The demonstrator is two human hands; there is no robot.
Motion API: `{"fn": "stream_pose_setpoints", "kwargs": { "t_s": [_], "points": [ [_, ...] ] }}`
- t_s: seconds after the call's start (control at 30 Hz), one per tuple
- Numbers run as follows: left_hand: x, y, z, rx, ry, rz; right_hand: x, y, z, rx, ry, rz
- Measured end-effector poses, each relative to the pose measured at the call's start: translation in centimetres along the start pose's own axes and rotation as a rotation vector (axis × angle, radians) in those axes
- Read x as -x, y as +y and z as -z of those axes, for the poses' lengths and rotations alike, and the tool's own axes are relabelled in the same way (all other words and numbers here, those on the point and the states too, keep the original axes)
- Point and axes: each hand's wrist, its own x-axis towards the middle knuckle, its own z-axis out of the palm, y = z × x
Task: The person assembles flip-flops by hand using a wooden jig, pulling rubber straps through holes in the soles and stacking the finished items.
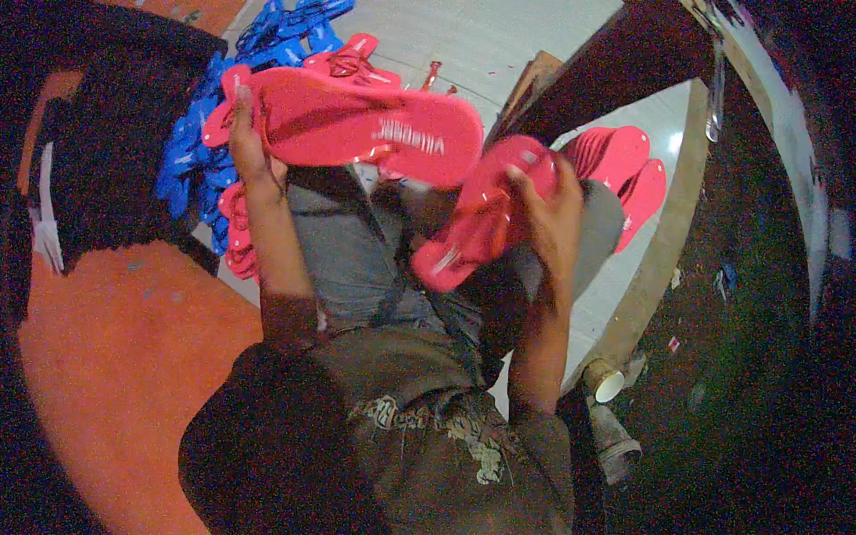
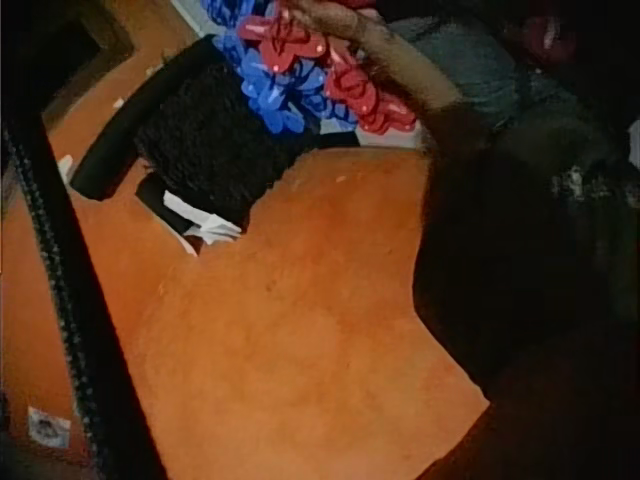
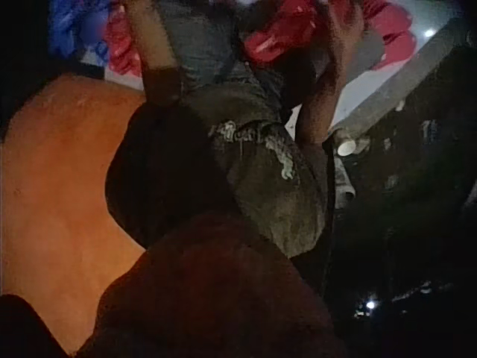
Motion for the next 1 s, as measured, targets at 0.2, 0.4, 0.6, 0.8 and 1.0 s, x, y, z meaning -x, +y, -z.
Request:
{"fn": "stream_pose_setpoints", "kwargs": {
  "t_s": [0.2,0.4,0.6,0.8,1.0],
  "points": [
    [3.2,-5.0,-3.9,-0.103,-0.362,0.319,8.2,5.0,4.1,-0.211,0.209,-0.117],
    [6.7,-7.9,-5.1,-0.339,-0.58,0.395,9.9,4.5,3.4,0.121,0.374,-0.007],
    [10.5,-9.6,-4.7,-0.748,-0.815,0.302,10.1,6.2,6.4,0.237,-0.167,0.197],
    [15.2,-10.1,-3.4,-0.135,-0.815,0.858,8.4,3.7,3.7,0.314,-0.121,0.243],
    [6.6,0.0,2.6,0.232,-0.049,0.46,5.3,2.4,5.1,-0.319,0.138,0.059]
  ]
}}
